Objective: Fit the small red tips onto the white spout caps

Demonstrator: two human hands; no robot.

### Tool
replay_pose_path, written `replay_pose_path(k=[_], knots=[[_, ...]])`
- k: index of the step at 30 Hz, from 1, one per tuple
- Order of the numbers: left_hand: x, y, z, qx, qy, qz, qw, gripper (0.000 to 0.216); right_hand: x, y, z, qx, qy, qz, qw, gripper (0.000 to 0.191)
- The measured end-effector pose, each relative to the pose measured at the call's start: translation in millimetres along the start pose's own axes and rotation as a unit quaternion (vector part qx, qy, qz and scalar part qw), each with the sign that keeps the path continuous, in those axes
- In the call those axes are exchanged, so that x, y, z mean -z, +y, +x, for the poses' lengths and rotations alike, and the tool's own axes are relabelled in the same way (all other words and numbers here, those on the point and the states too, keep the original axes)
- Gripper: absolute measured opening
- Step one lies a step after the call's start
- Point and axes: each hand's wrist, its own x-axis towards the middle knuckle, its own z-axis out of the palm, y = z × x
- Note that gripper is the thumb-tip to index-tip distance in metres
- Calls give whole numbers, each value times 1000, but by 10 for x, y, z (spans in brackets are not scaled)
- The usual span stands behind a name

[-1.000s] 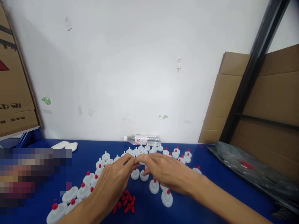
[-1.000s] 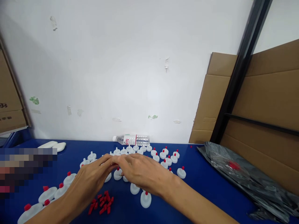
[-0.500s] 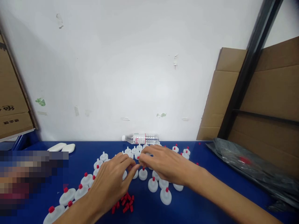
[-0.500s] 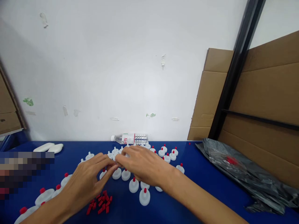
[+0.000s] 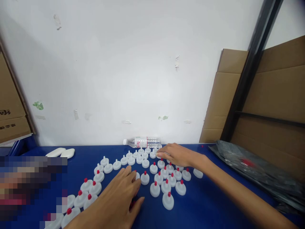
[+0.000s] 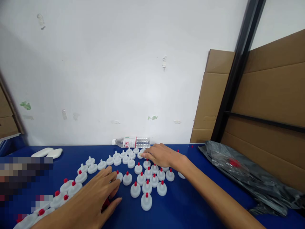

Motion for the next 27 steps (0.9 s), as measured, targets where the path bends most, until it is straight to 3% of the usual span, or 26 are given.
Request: replay_pose_path(k=[6, 11, 15, 21, 27], knots=[[-26, 16, -8, 12, -22, -1, 1000, 12, -46, 109, 33, -39, -9, -25, 999, 27], [-86, 8, -14, -1, -32, 1, 999, 16, -169, 216, 73, -102, 45, -60, 992, 32], [-80, 22, 6, -14, -17, 0, 1000, 15, -311, 242, 60, -103, 43, -46, 993, 34], [6, 23, 93, -20, 40, -1, 999, 19, -339, 253, 48, -91, 54, -9, 994, 31], [23, -66, 167, 10, 154, 0, 988, 21, -174, 164, 75, -90, 158, 15, 983, 27]])
